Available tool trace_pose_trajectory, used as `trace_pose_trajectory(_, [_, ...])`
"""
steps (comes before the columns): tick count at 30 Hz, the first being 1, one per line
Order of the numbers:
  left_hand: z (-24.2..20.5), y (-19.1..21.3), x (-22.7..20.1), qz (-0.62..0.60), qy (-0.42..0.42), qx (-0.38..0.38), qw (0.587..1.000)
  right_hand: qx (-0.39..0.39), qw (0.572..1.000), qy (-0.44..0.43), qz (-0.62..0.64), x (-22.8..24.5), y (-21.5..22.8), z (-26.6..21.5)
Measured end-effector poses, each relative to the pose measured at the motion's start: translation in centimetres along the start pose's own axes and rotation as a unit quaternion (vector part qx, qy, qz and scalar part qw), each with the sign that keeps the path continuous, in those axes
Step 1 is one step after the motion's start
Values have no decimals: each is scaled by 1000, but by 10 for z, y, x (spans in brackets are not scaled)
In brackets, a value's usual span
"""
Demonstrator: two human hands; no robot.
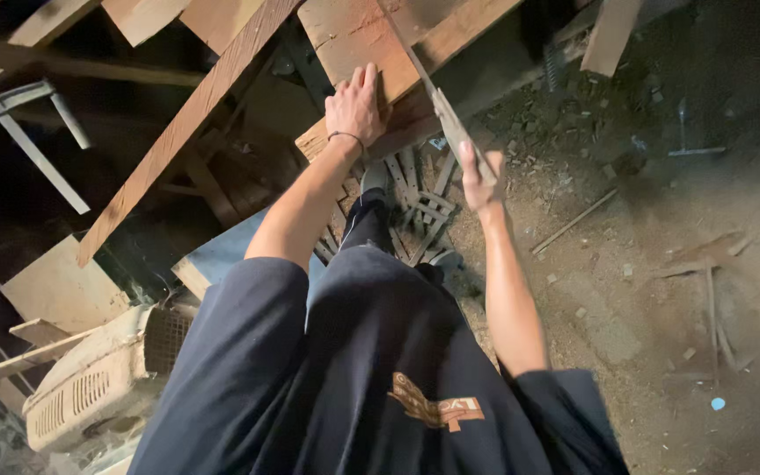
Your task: The person uses a hand saw to cut a wooden plank resting on a workbench. The left hand holds the plank steady while the right hand moves the saw back and forth to make a cut. The person is wearing dark clothing and shoes.
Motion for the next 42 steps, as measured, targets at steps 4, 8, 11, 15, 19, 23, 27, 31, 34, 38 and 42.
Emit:
trace_pose_trajectory(4, [3,1,-2,1,0,4,1000,-20,999,-2,34,5,48,-95])
trace_pose_trajectory(8, [3,1,2,0,1,-12,1000,-4,993,66,99,12,73,-137])
trace_pose_trajectory(11, [4,1,1,-2,-4,-18,1000,-61,992,104,-25,15,52,-75])
trace_pose_trajectory(15, [3,3,0,-8,3,-9,1000,15,993,119,-23,14,-5,8])
trace_pose_trajectory(19, [6,5,-4,13,6,0,1000,22,999,3,39,-14,35,-51])
trace_pose_trajectory(23, [5,2,0,-4,3,-6,1000,-35,989,4,141,-24,97,-159])
trace_pose_trajectory(27, [5,-4,-1,6,-4,-14,1000,-23,999,-4,29,-22,75,-115])
trace_pose_trajectory(31, [11,-6,0,23,5,13,1000,32,997,74,13,12,2,5])
trace_pose_trajectory(34, [1,-1,1,8,-10,-25,1000,40,994,83,-53,21,-9,16])
trace_pose_trajectory(38, [6,5,-3,8,1,-28,1000,-10,999,-46,12,-3,55,-86])
trace_pose_trajectory(42, [2,3,-1,0,-1,-13,1000,-9,996,23,81,-6,87,-146])
Point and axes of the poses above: each hand's wrist, its own z-axis towards the middle knuckle, its own y-axis out of the back of the hand, x = y × z, the point moved 8 cm from there along z, towards the middle knuckle, and after that the axes turned 12 degrees about z, right-handed, at the moved point
